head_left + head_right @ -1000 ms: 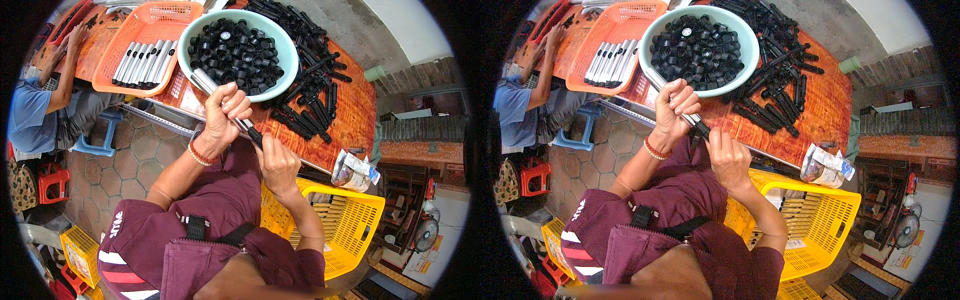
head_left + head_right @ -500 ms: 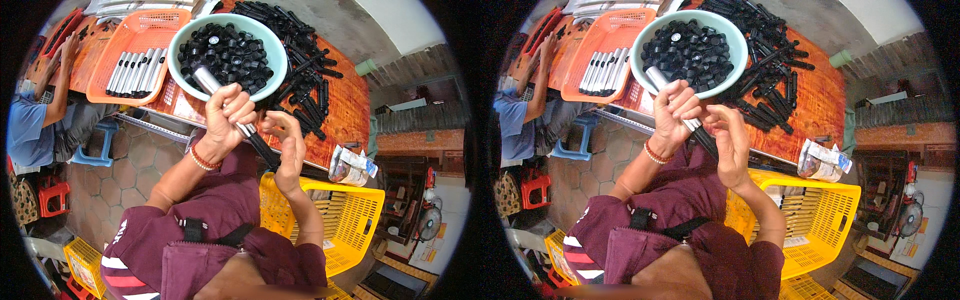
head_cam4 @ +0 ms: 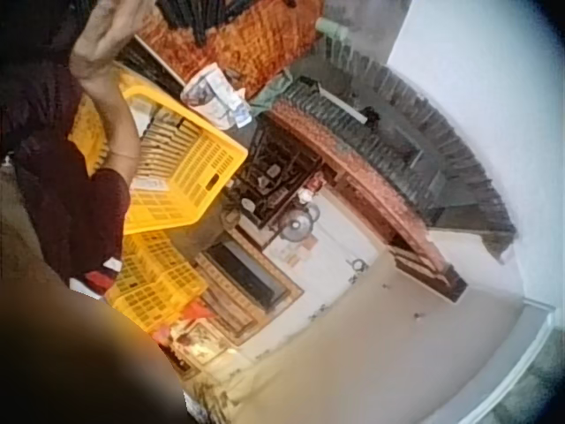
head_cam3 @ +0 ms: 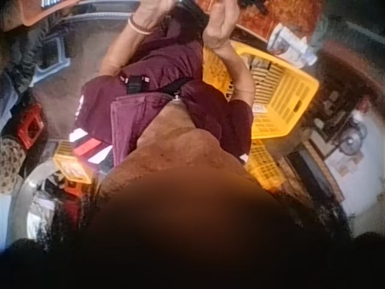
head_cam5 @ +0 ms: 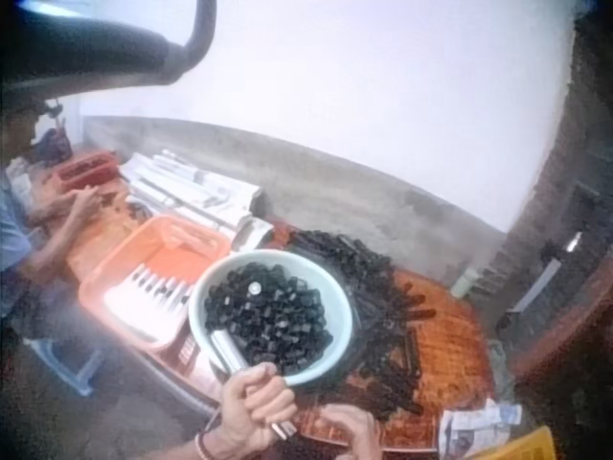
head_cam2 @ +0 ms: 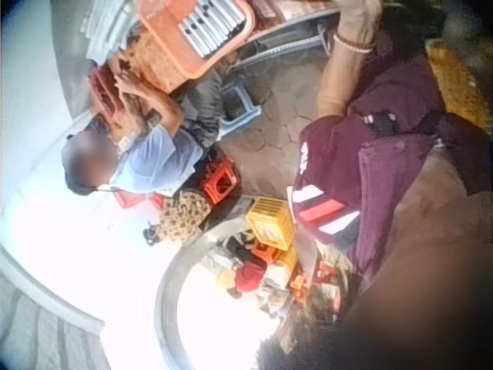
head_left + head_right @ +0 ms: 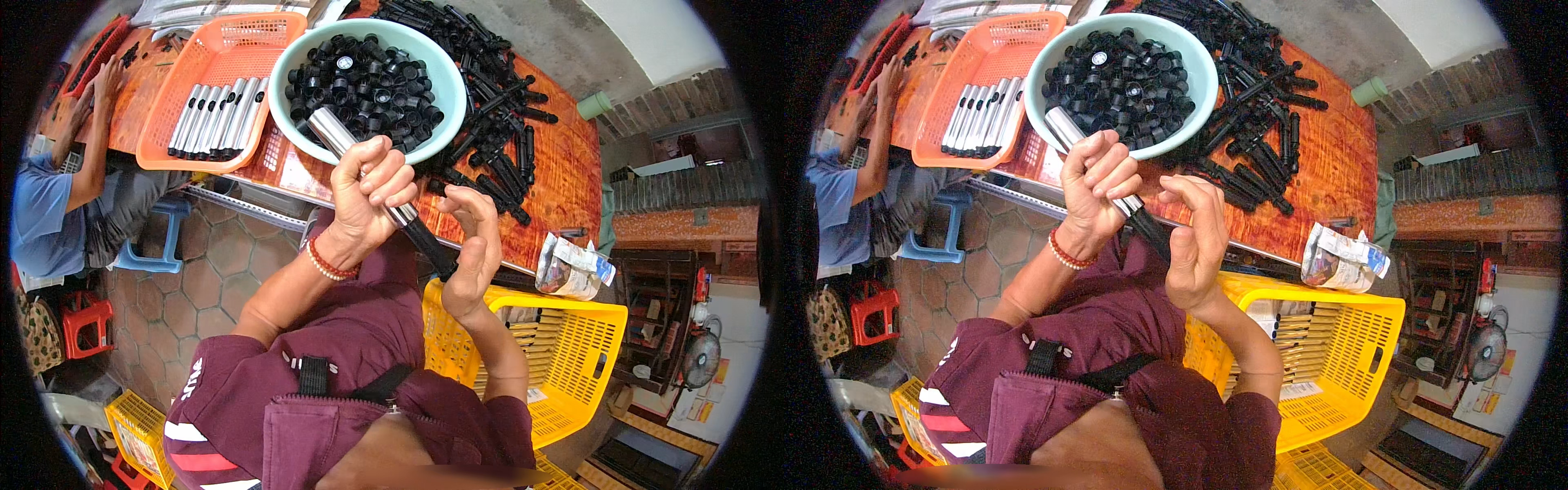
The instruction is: The person repeatedly picks up a silver marker body and a black cap, then screws the cap onto the body. Completed markers are placed into a yellow basket. The person handles marker bodies and caps one at a time.
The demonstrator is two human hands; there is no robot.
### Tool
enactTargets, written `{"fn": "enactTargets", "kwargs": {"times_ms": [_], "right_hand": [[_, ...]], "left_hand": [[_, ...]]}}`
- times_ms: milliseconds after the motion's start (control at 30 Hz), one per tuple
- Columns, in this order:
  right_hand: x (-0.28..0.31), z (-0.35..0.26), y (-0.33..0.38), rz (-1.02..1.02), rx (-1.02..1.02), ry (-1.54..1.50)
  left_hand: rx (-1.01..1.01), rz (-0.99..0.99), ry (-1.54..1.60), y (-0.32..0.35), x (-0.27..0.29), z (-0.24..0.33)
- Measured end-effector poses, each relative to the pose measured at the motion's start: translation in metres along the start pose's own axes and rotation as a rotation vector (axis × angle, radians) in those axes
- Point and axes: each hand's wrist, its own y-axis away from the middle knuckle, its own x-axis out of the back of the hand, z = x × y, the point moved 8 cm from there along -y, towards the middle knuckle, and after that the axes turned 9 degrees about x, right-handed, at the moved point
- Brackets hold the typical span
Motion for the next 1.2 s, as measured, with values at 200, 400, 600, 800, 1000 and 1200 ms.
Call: {"fn": "enactTargets", "kwargs": {"times_ms": [200, 400, 600, 800, 1000, 1200], "right_hand": [[0.006, 0.011, -0.001, 0.076, -0.172, -0.148], [0.001, 0.004, -0.001, 0.002, 0.026, 0.09], [0.022, 0.002, 0.002, 0.077, 0.034, 0.028], [-0.006, -0.003, -0.006, -0.003, 0.079, 0.039], [-0.013, 0.0, -0.006, -0.001, 0.115, 0.125], [0.017, 0.014, 0.0, 0.0, 0.028, 0.081]], "left_hand": [[-0.061, -0.019, -0.017, -0.001, -0.003, 0.017], [-0.013, -0.061, 0.017, -0.003, -0.001, -0.003], [-0.034, -0.095, 0.177, -0.007, -0.007, 0.025], [0.083, -0.004, 0.109, -0.001, -0.005, -0.03], [0.111, -0.003, 0.006, 0.005, 0.003, -0.053], [0.115, 0.093, 0.141, 0.004, 0.028, -0.021]]}}
